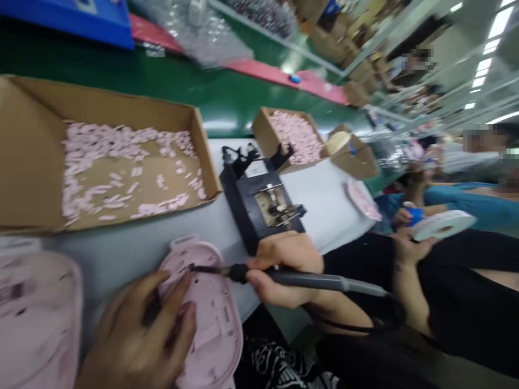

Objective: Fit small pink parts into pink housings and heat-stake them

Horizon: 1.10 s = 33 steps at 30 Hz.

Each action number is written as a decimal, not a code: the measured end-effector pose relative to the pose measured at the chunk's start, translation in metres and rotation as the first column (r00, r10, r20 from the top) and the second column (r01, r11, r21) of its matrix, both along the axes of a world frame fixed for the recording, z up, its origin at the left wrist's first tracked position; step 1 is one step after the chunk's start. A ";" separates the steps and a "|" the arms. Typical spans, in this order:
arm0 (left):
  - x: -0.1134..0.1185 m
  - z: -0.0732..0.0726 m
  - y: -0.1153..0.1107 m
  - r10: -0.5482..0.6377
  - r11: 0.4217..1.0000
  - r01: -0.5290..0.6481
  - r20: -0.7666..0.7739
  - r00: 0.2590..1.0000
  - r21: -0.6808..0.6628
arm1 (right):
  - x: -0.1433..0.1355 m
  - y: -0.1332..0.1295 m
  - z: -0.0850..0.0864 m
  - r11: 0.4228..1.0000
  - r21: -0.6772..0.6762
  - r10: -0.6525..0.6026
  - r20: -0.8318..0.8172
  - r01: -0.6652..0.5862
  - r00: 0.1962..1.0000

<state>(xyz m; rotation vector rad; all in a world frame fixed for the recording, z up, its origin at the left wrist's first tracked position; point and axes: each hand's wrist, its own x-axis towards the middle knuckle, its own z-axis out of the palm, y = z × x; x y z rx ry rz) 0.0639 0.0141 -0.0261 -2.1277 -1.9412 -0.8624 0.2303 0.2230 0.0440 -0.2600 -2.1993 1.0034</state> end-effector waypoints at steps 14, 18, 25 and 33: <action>0.012 0.026 0.013 0.195 0.974 -0.179 0.109 0.975 -0.141 | 0.001 -0.006 0.001 0.998 0.001 0.069 0.021 -0.069 0.997; 0.012 0.027 0.015 0.190 0.975 -0.179 0.082 0.978 -0.133 | 0.004 -0.006 -0.001 0.996 0.010 0.087 0.033 -0.087 0.996; 0.012 0.027 0.014 0.189 0.971 -0.179 0.050 0.981 -0.159 | 0.003 -0.008 0.000 0.997 -0.011 0.082 0.040 -0.082 0.996; 0.013 0.029 0.014 0.188 0.971 -0.175 0.061 0.980 -0.164 | 0.008 -0.008 0.000 0.998 -0.018 0.064 0.094 -0.063 0.993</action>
